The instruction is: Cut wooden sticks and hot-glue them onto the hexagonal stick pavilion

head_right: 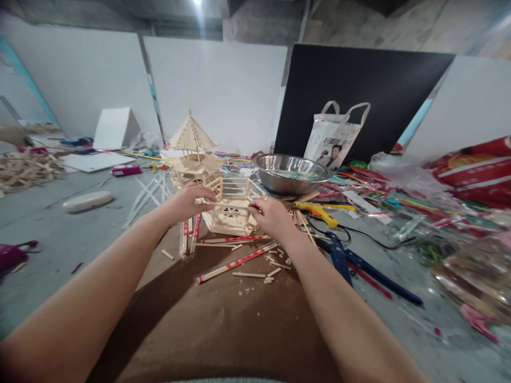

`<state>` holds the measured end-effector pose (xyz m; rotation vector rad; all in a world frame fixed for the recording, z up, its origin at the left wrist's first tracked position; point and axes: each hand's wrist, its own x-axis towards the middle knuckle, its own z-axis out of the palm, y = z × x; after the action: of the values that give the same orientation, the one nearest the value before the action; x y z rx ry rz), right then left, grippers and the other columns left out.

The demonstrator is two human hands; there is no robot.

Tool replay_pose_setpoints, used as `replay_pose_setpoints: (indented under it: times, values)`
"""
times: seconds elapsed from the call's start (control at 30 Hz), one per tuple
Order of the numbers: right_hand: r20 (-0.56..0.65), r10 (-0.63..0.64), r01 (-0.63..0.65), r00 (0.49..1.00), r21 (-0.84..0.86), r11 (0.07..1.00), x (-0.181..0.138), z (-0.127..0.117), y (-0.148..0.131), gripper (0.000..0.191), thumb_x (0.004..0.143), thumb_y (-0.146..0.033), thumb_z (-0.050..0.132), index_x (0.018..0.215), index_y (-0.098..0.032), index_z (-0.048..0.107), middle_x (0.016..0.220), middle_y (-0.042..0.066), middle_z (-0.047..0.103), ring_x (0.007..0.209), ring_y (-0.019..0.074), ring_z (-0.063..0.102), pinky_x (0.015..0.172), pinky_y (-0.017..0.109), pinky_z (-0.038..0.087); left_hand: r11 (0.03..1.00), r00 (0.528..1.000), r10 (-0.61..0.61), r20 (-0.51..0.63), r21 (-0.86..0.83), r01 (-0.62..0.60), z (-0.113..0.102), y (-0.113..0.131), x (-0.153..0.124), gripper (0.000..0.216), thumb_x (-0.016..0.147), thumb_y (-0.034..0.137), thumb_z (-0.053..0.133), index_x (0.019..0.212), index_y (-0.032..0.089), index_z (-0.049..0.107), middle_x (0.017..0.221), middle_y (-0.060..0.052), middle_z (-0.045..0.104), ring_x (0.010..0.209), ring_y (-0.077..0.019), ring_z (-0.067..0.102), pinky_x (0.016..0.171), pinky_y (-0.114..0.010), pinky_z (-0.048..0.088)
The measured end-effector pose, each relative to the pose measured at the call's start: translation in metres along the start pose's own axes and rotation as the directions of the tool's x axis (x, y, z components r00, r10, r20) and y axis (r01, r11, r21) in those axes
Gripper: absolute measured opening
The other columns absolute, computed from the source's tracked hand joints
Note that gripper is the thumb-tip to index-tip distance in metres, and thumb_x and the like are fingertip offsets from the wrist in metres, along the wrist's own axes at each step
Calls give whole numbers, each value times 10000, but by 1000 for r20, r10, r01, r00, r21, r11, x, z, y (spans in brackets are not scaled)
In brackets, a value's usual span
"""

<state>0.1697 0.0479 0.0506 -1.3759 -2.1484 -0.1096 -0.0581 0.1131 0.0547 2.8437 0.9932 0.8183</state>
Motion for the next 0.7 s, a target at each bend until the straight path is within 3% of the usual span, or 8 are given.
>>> replay_pose_setpoints:
  times: [0.7]
  values:
    - [-7, 25, -25, 1000, -19, 1000, -2, 0, -5, 185, 752, -256, 444, 776, -175, 609, 732, 28, 618, 659, 124, 523, 609, 218, 356, 1000, 1000, -5, -3, 31, 5, -1, 2, -1, 168, 695, 311, 508, 794, 222, 611, 898, 6, 624, 844, -137, 528, 815, -306, 335]
